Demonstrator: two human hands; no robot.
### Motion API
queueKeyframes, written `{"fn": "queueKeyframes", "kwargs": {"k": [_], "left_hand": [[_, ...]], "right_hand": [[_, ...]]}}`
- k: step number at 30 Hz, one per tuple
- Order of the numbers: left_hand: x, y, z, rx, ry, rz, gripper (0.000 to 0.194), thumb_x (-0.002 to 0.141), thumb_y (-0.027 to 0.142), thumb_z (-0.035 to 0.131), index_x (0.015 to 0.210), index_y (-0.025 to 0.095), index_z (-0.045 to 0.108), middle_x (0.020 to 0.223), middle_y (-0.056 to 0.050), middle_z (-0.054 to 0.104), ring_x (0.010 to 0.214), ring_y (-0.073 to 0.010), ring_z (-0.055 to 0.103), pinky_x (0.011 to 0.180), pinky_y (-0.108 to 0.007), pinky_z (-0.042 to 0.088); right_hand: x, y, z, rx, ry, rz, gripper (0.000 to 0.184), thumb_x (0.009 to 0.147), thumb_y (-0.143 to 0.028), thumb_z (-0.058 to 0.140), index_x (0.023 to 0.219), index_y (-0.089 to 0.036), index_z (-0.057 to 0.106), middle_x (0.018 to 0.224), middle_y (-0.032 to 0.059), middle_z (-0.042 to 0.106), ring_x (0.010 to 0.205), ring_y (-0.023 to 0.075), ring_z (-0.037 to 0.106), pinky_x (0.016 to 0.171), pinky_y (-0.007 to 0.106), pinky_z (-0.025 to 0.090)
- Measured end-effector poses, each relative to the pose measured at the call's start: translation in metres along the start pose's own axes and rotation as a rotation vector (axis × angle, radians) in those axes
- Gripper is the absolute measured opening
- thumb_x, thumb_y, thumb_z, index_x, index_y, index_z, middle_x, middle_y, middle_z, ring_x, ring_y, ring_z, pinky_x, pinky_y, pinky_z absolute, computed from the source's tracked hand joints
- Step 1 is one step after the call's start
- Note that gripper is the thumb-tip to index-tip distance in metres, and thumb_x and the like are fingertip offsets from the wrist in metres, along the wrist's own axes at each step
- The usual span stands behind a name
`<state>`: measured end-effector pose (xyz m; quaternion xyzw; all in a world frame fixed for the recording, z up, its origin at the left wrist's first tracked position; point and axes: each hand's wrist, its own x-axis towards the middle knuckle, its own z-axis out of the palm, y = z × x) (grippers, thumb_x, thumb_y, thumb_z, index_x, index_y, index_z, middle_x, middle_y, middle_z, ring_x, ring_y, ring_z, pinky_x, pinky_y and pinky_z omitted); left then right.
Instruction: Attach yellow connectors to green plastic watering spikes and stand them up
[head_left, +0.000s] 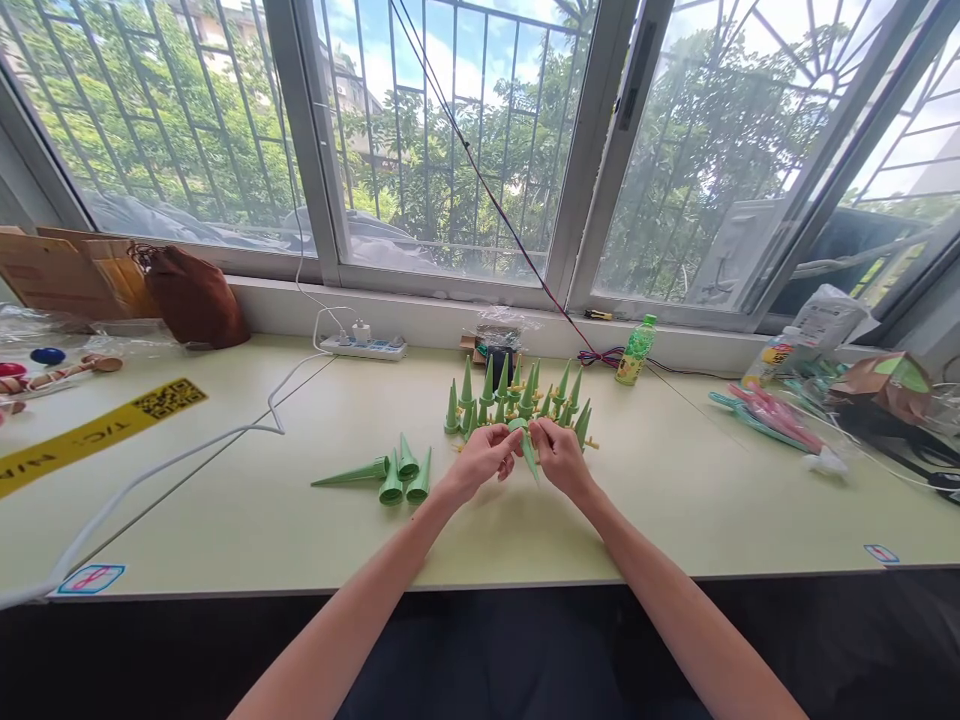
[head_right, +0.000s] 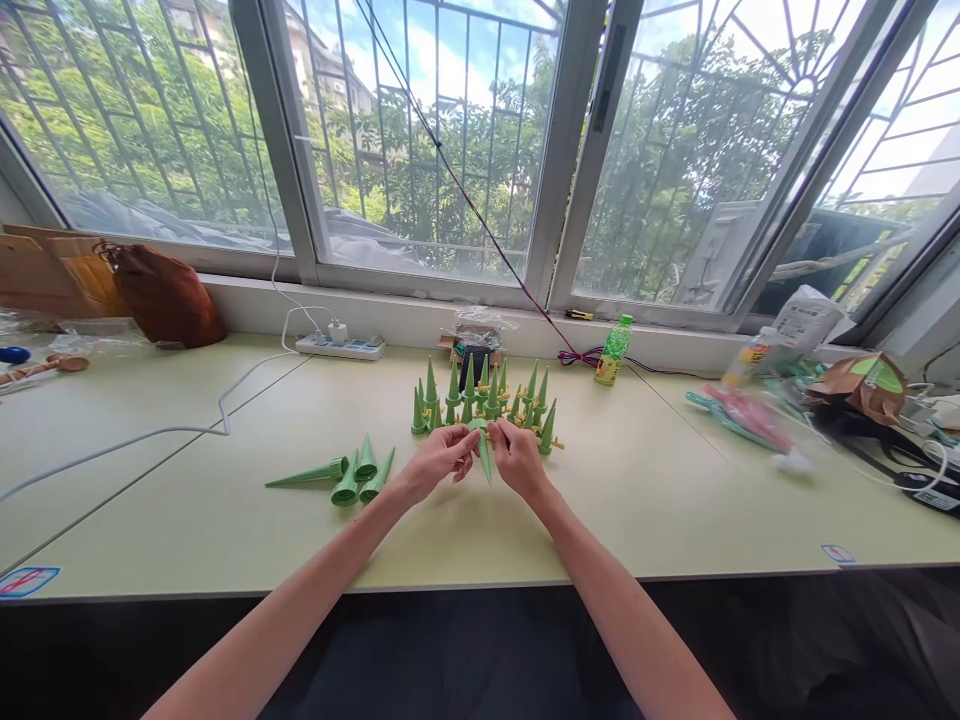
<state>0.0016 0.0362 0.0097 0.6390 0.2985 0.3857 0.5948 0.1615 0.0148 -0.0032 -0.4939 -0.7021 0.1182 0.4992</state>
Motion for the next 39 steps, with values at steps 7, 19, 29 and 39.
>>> {"fn": "queueKeyframes", "kwargs": {"k": [7, 19, 29, 39], "left_hand": [[0.001, -0.001, 0.004, 0.144, 0.085, 0.168, 0.036, 0.080, 0.050, 0.063, 0.075, 0.019, 0.045, 0.051, 0.007, 0.045, 0.037, -0.0060, 0.041, 0.036, -0.019, 0.030], [0.003, 0.000, 0.005, -0.028, 0.059, 0.075, 0.042, 0.076, 0.055, 0.067, 0.078, 0.016, 0.050, 0.049, 0.006, 0.049, 0.038, -0.0074, 0.045, 0.037, -0.020, 0.035], [0.004, -0.004, 0.003, -0.093, 0.113, -0.023, 0.051, 0.078, 0.049, 0.068, 0.108, 0.010, 0.058, 0.057, 0.004, 0.053, 0.038, -0.0052, 0.039, 0.035, -0.020, 0.032], [0.004, -0.005, 0.001, -0.112, 0.048, -0.045, 0.051, 0.076, 0.051, 0.069, 0.105, 0.011, 0.060, 0.054, 0.004, 0.053, 0.038, -0.0080, 0.048, 0.034, -0.020, 0.029]], "right_hand": [[0.000, 0.003, 0.002, 0.000, 0.006, 0.021, 0.043, 0.097, -0.048, 0.034, 0.064, -0.021, 0.032, 0.054, -0.0046, 0.033, 0.050, 0.0109, 0.028, 0.049, 0.026, 0.023], [0.001, -0.006, 0.003, 0.031, 0.035, 0.034, 0.046, 0.096, -0.049, 0.038, 0.060, -0.021, 0.036, 0.053, -0.0045, 0.036, 0.049, 0.0101, 0.031, 0.049, 0.025, 0.026], [0.000, -0.012, 0.002, 0.075, -0.013, 0.042, 0.041, 0.092, -0.045, 0.048, 0.061, -0.018, 0.050, 0.051, -0.0052, 0.038, 0.048, 0.0091, 0.031, 0.049, 0.024, 0.027], [0.000, -0.006, 0.004, 0.076, -0.018, 0.070, 0.036, 0.086, -0.038, 0.053, 0.057, -0.018, 0.046, 0.052, -0.0058, 0.035, 0.050, 0.0087, 0.029, 0.049, 0.023, 0.025]]}}
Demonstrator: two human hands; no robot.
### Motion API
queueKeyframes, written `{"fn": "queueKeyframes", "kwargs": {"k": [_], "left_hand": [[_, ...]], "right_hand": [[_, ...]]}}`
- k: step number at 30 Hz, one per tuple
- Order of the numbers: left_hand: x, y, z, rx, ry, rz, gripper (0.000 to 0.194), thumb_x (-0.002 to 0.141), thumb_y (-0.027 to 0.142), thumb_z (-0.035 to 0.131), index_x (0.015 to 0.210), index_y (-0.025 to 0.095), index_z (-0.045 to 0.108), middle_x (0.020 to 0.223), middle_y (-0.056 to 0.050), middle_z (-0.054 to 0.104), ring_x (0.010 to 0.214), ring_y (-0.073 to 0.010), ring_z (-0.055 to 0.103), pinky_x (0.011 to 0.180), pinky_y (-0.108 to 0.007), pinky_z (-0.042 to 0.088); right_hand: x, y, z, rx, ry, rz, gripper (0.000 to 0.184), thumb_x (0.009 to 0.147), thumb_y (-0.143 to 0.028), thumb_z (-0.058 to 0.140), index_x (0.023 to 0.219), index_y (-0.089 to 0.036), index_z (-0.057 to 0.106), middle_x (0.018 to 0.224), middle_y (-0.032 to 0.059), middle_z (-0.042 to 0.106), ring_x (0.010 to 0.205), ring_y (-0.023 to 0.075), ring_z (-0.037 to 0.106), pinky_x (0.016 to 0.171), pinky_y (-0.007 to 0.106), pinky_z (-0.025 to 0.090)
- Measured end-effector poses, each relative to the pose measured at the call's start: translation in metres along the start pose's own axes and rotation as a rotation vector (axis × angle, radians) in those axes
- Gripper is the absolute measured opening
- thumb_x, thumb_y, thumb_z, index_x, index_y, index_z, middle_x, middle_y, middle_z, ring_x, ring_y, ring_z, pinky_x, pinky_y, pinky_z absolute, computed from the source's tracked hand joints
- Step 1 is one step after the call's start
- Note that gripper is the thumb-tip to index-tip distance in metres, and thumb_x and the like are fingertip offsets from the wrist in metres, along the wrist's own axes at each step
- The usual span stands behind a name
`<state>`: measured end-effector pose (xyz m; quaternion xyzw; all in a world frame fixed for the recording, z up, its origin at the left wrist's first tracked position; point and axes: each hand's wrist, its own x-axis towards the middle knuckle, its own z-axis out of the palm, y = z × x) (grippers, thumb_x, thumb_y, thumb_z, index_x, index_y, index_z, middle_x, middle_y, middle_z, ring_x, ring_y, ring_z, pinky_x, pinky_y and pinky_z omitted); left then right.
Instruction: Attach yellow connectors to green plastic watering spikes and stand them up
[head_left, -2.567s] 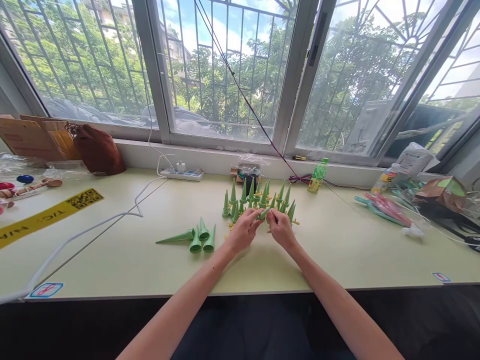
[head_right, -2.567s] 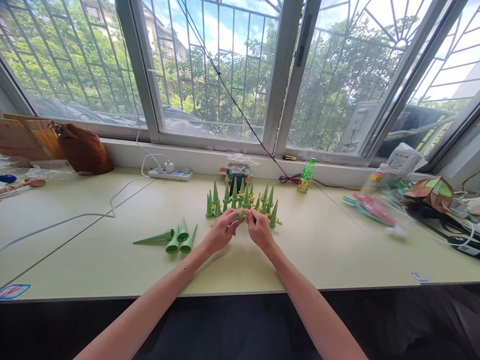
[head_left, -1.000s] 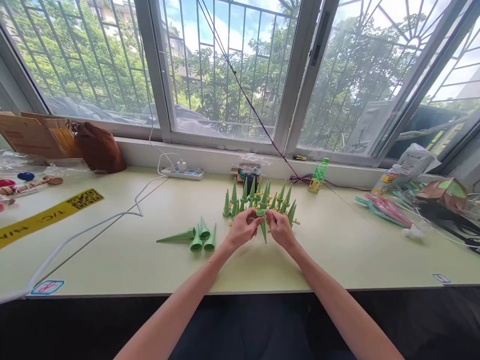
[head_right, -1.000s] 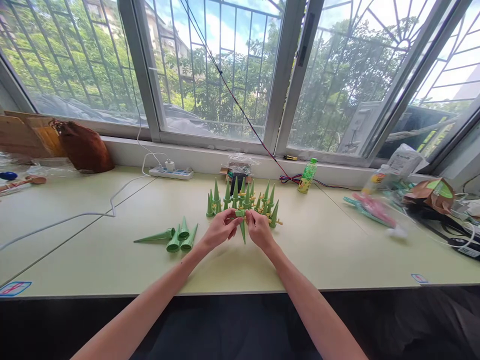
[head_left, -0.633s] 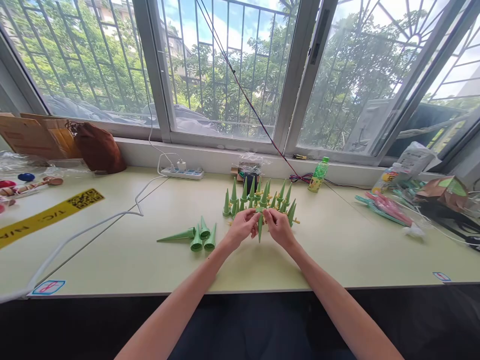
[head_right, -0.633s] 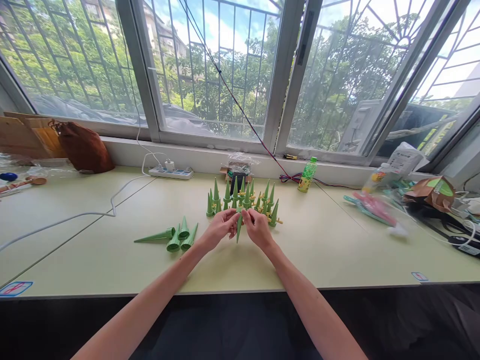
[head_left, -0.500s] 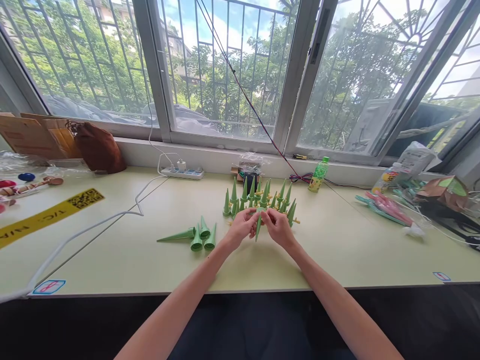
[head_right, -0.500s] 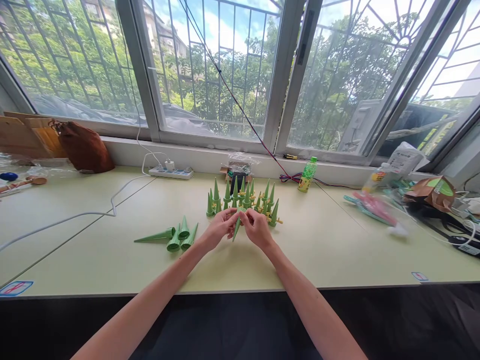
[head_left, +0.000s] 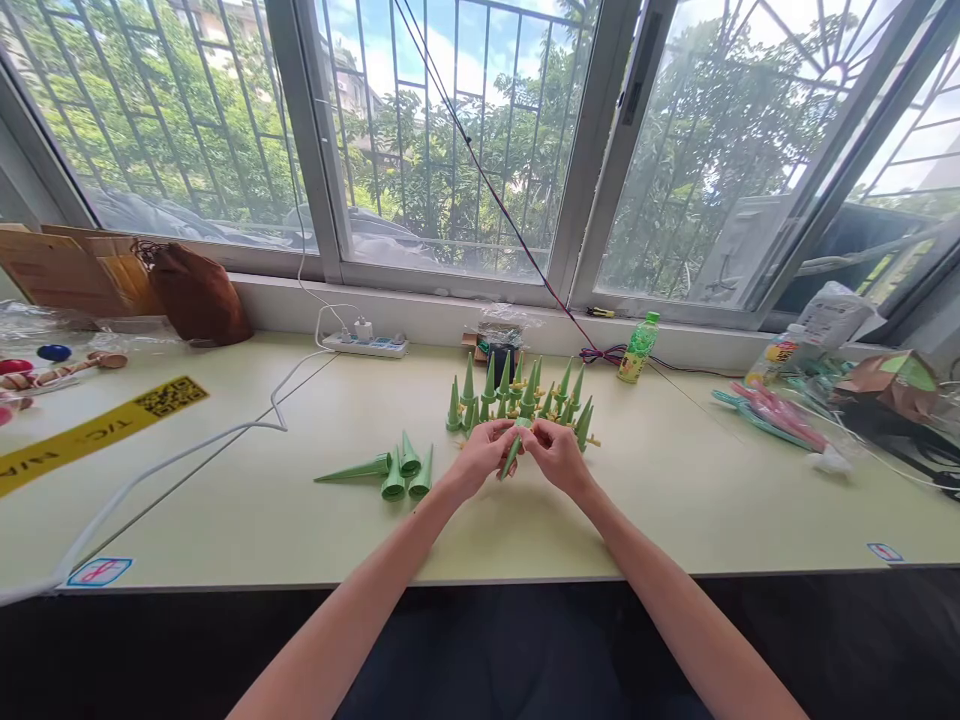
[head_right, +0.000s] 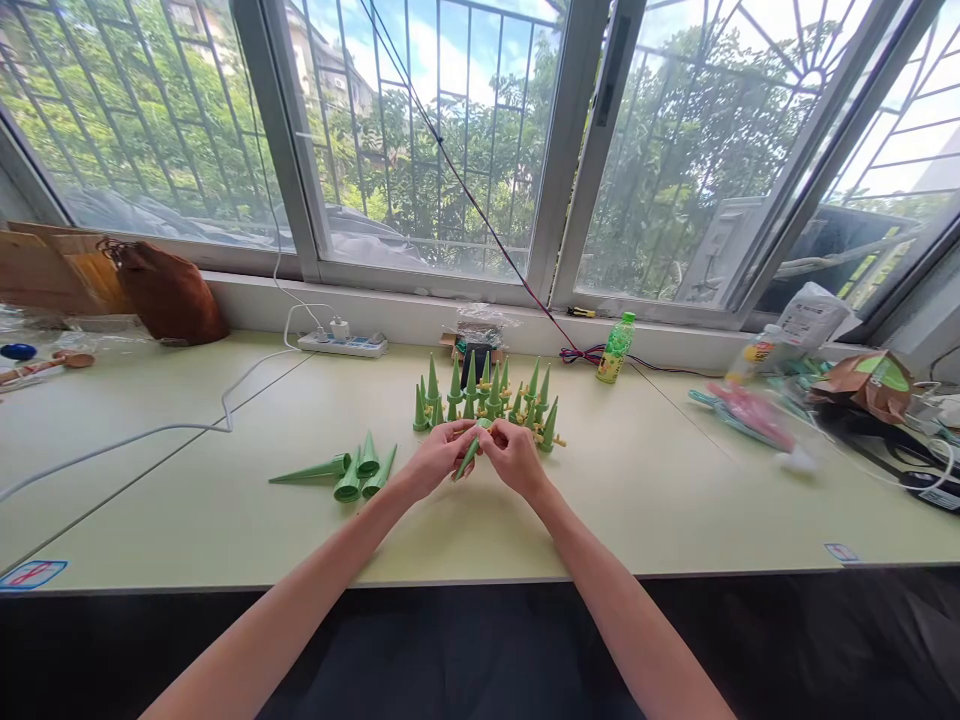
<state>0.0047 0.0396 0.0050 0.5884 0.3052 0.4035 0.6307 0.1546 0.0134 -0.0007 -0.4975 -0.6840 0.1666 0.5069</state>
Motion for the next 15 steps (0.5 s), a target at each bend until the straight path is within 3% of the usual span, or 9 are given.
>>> {"fn": "queueKeyframes", "kwargs": {"k": [15], "left_hand": [[-0.0034, 0.0039, -0.0022, 0.006, -0.060, -0.020, 0.045, 0.077, 0.053, 0.067, 0.093, 0.011, 0.064, 0.048, 0.004, 0.048, 0.039, -0.0068, 0.044, 0.035, -0.019, 0.022]], "right_hand": [[-0.0005, -0.0006, -0.0024, 0.001, -0.032, -0.008, 0.035, 0.085, -0.040, 0.053, 0.058, -0.018, 0.050, 0.051, -0.0058, 0.034, 0.050, 0.0090, 0.028, 0.048, 0.024, 0.025]]}}
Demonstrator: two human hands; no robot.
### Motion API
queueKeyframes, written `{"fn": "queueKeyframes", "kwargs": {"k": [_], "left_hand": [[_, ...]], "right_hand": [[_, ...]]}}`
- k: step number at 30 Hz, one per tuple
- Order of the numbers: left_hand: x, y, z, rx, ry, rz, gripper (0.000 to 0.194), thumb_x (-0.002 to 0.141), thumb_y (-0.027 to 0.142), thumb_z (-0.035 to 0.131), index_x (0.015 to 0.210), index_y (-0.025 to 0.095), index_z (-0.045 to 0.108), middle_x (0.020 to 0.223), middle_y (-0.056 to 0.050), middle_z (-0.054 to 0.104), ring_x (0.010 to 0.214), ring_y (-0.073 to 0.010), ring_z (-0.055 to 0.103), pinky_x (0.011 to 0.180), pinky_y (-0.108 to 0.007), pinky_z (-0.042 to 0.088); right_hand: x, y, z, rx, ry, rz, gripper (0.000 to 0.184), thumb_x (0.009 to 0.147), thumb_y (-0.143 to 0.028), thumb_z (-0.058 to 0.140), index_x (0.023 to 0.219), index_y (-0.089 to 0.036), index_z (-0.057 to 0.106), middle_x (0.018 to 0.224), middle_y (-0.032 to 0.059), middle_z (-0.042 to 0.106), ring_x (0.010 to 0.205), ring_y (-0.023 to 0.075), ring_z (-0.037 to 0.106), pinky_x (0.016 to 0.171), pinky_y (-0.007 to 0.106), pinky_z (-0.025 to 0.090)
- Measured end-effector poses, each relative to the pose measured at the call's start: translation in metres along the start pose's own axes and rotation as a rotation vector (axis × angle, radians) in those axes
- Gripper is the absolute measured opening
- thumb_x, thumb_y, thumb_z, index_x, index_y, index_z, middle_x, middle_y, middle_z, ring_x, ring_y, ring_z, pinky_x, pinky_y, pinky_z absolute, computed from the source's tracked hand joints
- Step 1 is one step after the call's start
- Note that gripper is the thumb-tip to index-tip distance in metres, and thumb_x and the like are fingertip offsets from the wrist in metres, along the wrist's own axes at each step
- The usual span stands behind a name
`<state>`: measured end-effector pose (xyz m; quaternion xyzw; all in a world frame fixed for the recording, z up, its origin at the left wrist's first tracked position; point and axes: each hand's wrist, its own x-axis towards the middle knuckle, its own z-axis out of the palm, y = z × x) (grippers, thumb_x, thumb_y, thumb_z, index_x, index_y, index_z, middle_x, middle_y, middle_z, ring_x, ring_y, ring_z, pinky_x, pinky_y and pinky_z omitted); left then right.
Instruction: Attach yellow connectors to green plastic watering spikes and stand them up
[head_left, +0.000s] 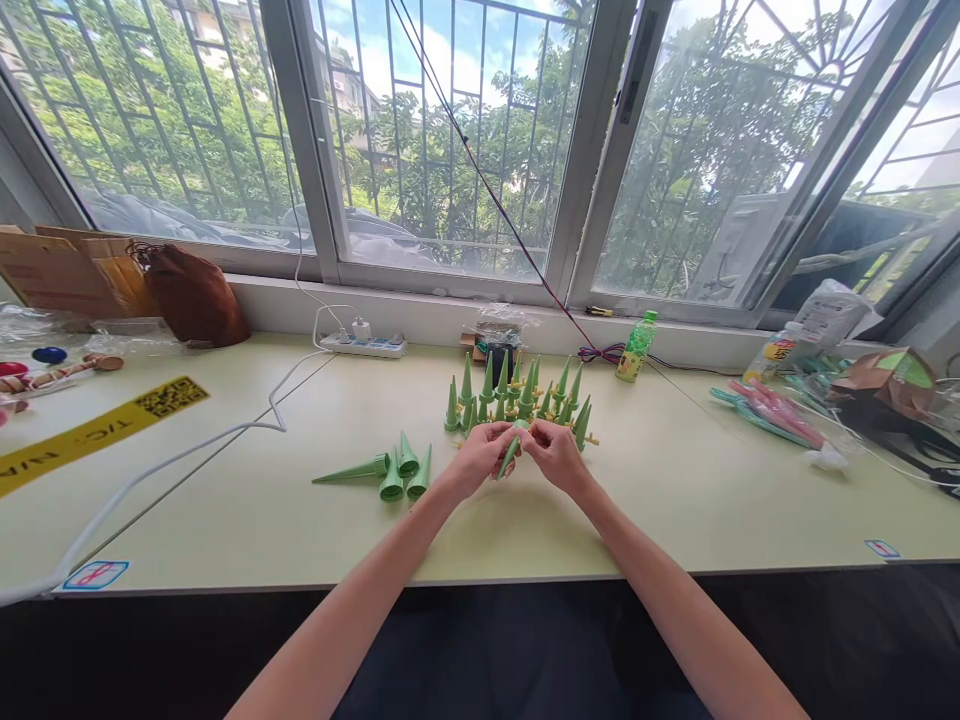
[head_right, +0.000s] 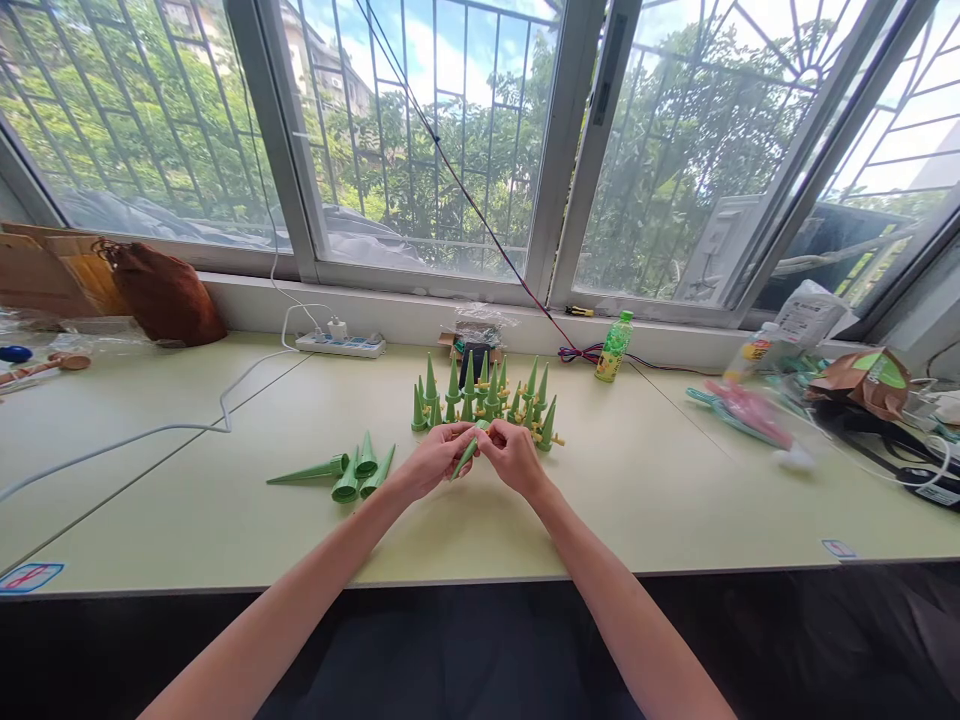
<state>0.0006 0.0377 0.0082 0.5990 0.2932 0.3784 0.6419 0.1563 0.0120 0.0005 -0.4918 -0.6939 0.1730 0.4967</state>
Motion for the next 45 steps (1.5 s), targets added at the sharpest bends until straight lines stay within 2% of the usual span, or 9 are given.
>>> {"fn": "queueKeyframes", "kwargs": {"k": [12, 18, 21, 24, 29, 34, 38, 41, 45], "left_hand": [[-0.001, 0.002, -0.001, -0.020, -0.009, -0.028, 0.040, 0.077, 0.050, 0.068, 0.091, 0.012, 0.064, 0.056, 0.004, 0.049, 0.041, -0.0051, 0.045, 0.035, -0.019, 0.017], [0.001, 0.001, 0.000, -0.098, 0.022, -0.048, 0.049, 0.075, 0.049, 0.071, 0.106, 0.012, 0.060, 0.060, 0.003, 0.053, 0.041, -0.0052, 0.045, 0.038, -0.019, 0.023], [0.002, 0.000, 0.000, -0.128, 0.046, -0.046, 0.053, 0.078, 0.048, 0.070, 0.115, 0.014, 0.053, 0.066, 0.001, 0.058, 0.041, -0.0051, 0.045, 0.039, -0.020, 0.025], [0.002, 0.001, 0.001, -0.133, 0.037, -0.023, 0.051, 0.078, 0.047, 0.069, 0.114, 0.015, 0.051, 0.073, -0.001, 0.061, 0.041, -0.0044, 0.045, 0.039, -0.020, 0.025], [0.001, 0.003, 0.004, -0.095, 0.079, 0.014, 0.055, 0.077, 0.050, 0.068, 0.117, 0.018, 0.050, 0.069, 0.002, 0.059, 0.039, -0.0044, 0.042, 0.037, -0.019, 0.025], [0.002, -0.003, 0.003, 0.180, 0.167, 0.084, 0.045, 0.085, 0.048, 0.056, 0.118, 0.019, 0.052, 0.065, 0.003, 0.057, 0.035, -0.0074, 0.042, 0.037, -0.021, 0.026], [0.002, -0.010, 0.002, 0.498, 0.298, 0.218, 0.028, 0.086, 0.034, 0.056, 0.110, 0.020, 0.060, 0.063, 0.001, 0.057, 0.049, -0.0136, 0.051, 0.054, -0.025, 0.038], [0.002, -0.013, 0.003, 0.682, 0.316, 0.288, 0.023, 0.085, 0.026, 0.058, 0.108, 0.022, 0.062, 0.068, -0.002, 0.062, 0.068, -0.0197, 0.058, 0.067, -0.027, 0.039], [0.001, -0.015, 0.005, 0.838, 0.293, 0.234, 0.025, 0.087, 0.023, 0.055, 0.111, 0.021, 0.060, 0.072, -0.005, 0.064, 0.076, -0.0241, 0.062, 0.068, -0.028, 0.038]], "right_hand": [[0.000, -0.003, 0.000, -0.025, 0.003, -0.038, 0.037, 0.087, -0.041, 0.052, 0.059, -0.019, 0.044, 0.052, -0.0054, 0.038, 0.049, 0.0087, 0.030, 0.049, 0.023, 0.026], [-0.001, -0.006, 0.000, -0.010, 0.007, -0.048, 0.040, 0.091, -0.048, 0.048, 0.064, -0.019, 0.045, 0.055, -0.0032, 0.050, 0.049, 0.0093, 0.035, 0.050, 0.023, 0.031], [-0.001, -0.007, -0.001, 0.004, -0.012, -0.085, 0.044, 0.096, -0.051, 0.038, 0.068, -0.019, 0.049, 0.060, -0.0011, 0.054, 0.050, 0.0102, 0.038, 0.052, 0.024, 0.033], [-0.001, -0.006, -0.002, 0.027, -0.011, -0.087, 0.048, 0.099, -0.052, 0.027, 0.072, -0.020, 0.050, 0.060, -0.0005, 0.052, 0.050, 0.0115, 0.041, 0.053, 0.025, 0.034], [-0.002, -0.002, -0.001, 0.008, 0.007, -0.063, 0.050, 0.098, -0.056, 0.024, 0.074, -0.021, 0.050, 0.054, -0.0018, 0.045, 0.049, 0.0128, 0.041, 0.053, 0.026, 0.034], [-0.001, 0.005, -0.003, -0.035, 0.104, -0.050, 0.046, 0.099, -0.053, 0.028, 0.074, -0.020, 0.050, 0.052, -0.0045, 0.037, 0.046, 0.0115, 0.034, 0.050, 0.025, 0.030], [0.005, 0.005, -0.009, -0.068, 0.163, -0.035, 0.044, 0.098, -0.049, 0.030, 0.073, -0.020, 0.051, 0.050, -0.0054, 0.034, 0.045, 0.0114, 0.031, 0.050, 0.025, 0.028], [0.010, 0.000, -0.015, -0.159, 0.112, -0.079, 0.042, 0.097, -0.048, 0.036, 0.068, -0.020, 0.050, 0.051, -0.0041, 0.037, 0.048, 0.0116, 0.032, 0.051, 0.025, 0.027], [0.015, -0.004, -0.023, -0.250, 0.027, -0.151, 0.039, 0.098, -0.041, 0.034, 0.070, -0.020, 0.050, 0.055, -0.0021, 0.044, 0.050, 0.0118, 0.035, 0.053, 0.025, 0.028]]}}
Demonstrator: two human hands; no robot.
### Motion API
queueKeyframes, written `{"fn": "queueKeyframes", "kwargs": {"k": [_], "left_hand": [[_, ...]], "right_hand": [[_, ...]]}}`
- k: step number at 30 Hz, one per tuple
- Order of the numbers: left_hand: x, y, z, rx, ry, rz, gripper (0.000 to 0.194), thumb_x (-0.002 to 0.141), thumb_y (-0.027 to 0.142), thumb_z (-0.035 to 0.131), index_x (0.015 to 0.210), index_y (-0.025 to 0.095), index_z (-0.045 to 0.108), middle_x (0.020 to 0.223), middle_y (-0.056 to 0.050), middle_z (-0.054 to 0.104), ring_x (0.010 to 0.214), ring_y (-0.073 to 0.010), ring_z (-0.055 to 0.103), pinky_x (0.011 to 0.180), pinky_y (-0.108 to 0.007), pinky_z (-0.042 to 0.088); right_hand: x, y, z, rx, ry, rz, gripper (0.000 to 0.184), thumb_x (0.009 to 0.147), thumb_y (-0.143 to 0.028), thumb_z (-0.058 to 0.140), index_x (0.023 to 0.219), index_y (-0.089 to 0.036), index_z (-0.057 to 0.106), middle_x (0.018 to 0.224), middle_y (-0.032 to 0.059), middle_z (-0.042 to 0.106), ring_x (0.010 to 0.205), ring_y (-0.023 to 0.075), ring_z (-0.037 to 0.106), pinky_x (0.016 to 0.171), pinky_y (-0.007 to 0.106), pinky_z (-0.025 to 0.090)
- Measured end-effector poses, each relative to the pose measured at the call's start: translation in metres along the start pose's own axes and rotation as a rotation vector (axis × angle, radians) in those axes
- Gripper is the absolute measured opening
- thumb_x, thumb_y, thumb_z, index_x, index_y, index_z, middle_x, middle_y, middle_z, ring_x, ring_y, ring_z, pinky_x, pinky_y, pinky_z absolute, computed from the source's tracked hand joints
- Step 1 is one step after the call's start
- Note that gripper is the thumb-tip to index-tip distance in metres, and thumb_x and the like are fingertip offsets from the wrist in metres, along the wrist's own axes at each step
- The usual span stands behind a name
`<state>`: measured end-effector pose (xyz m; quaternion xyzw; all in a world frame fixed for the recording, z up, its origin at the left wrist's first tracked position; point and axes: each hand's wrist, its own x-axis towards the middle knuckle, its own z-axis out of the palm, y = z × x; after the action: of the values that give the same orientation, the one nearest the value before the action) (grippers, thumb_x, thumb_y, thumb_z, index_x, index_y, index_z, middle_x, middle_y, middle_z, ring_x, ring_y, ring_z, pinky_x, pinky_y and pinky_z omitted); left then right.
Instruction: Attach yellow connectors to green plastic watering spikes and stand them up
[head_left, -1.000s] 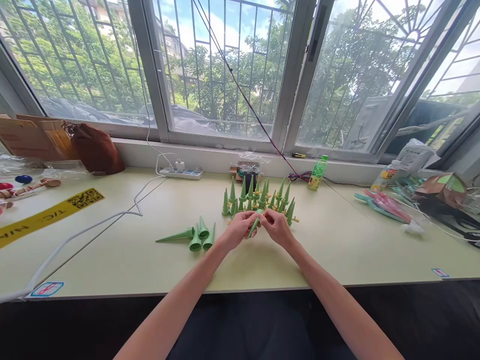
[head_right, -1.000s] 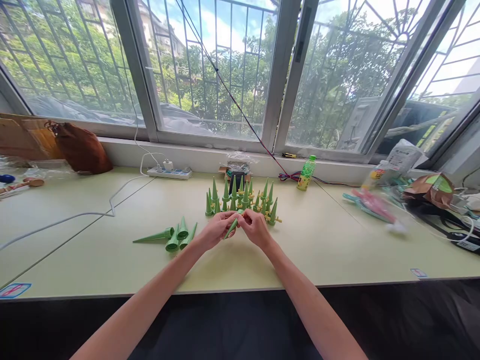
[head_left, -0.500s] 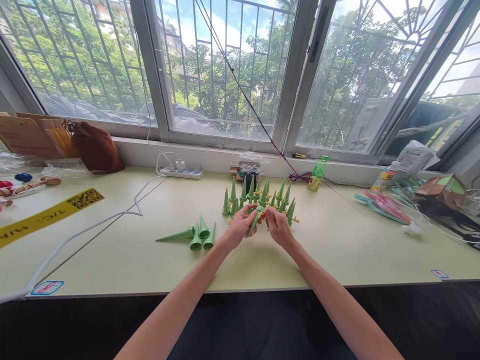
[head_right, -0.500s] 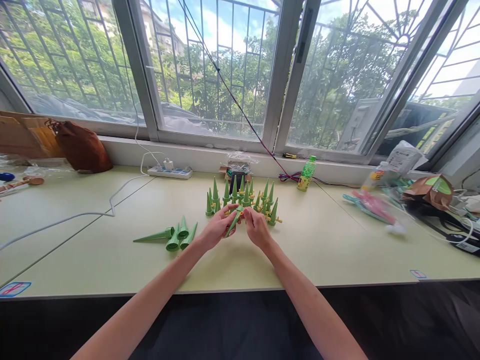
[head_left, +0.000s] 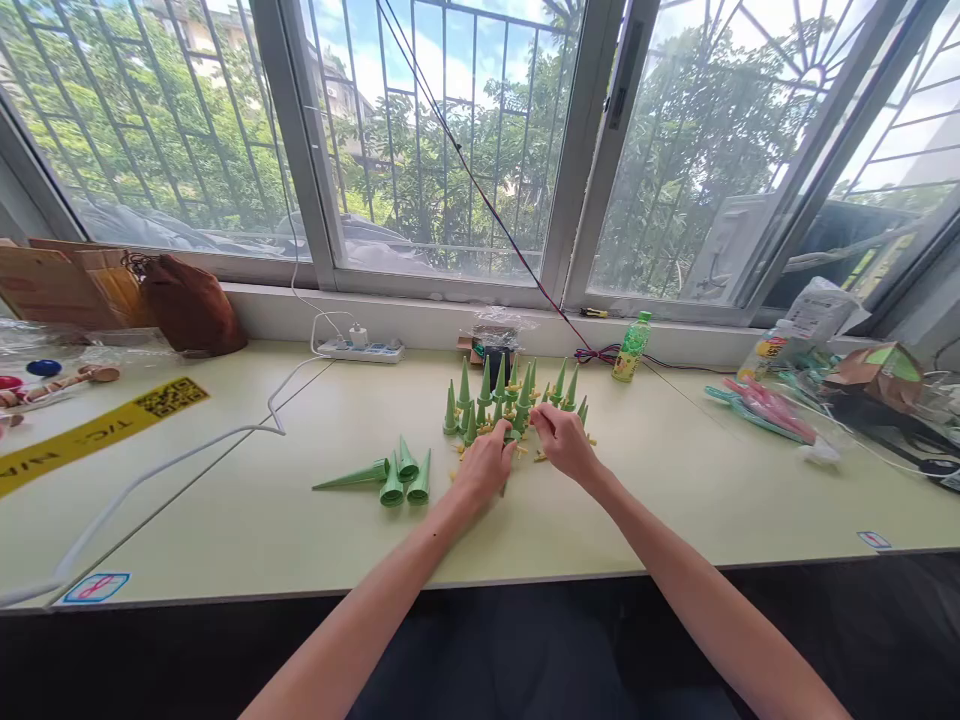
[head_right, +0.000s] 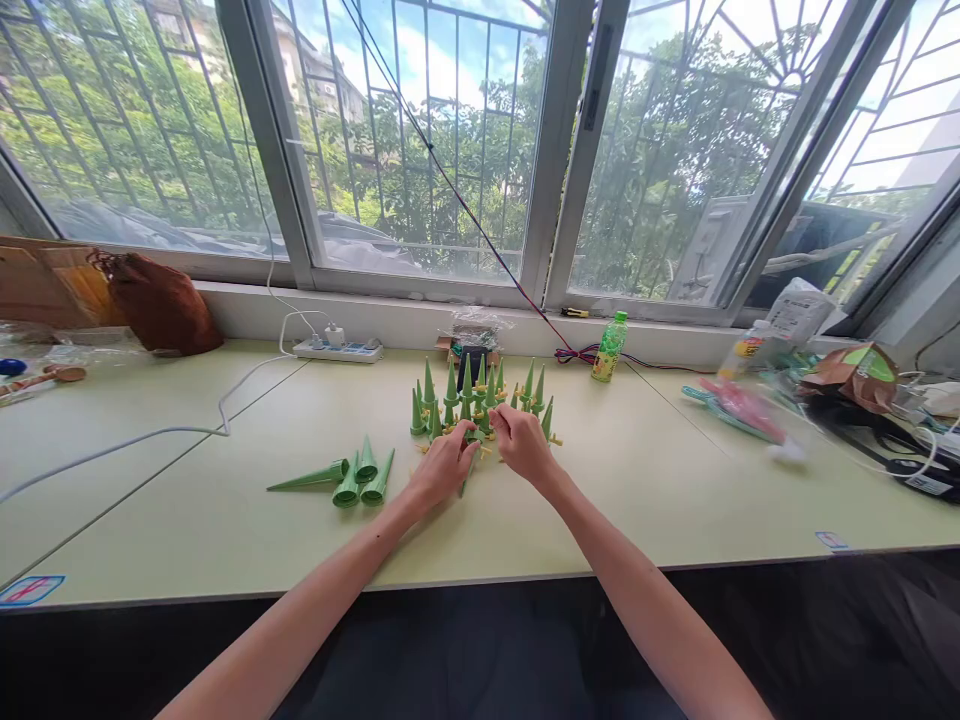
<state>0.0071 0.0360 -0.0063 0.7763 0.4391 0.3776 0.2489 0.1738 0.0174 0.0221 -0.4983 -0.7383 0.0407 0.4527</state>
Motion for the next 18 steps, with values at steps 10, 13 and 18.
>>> {"fn": "queueKeyframes", "kwargs": {"k": [10, 13, 18], "left_hand": [[0.000, -0.001, 0.000, 0.162, 0.006, 0.017, 0.021, 0.085, 0.024, 0.059, 0.105, 0.019, 0.063, 0.080, -0.009, 0.065, 0.076, -0.0248, 0.061, 0.065, -0.028, 0.034], [0.000, 0.003, -0.003, 0.131, 0.070, 0.085, 0.014, 0.090, 0.027, 0.051, 0.095, 0.019, 0.061, 0.076, -0.007, 0.062, 0.067, -0.0201, 0.055, 0.061, -0.027, 0.030], [0.002, 0.004, -0.004, 0.142, 0.180, 0.188, 0.033, 0.094, 0.026, 0.041, 0.062, 0.019, 0.046, 0.065, -0.003, 0.049, 0.056, -0.0142, 0.041, 0.056, -0.027, 0.024]], "right_hand": [[-0.018, 0.028, -0.010, -0.234, -0.078, -0.198, 0.033, 0.100, -0.031, 0.035, 0.075, -0.019, 0.053, 0.068, 0.0036, 0.056, 0.058, 0.0141, 0.046, 0.057, 0.025, 0.031], [-0.028, 0.035, -0.006, -0.174, -0.038, -0.143, 0.028, 0.099, -0.029, 0.038, 0.081, -0.018, 0.056, 0.071, 0.0042, 0.059, 0.062, 0.0145, 0.050, 0.060, 0.025, 0.034], [-0.029, 0.035, 0.002, -0.158, 0.004, -0.075, 0.022, 0.097, -0.025, 0.042, 0.088, -0.017, 0.060, 0.078, 0.0054, 0.063, 0.063, 0.0151, 0.053, 0.062, 0.026, 0.039]]}}
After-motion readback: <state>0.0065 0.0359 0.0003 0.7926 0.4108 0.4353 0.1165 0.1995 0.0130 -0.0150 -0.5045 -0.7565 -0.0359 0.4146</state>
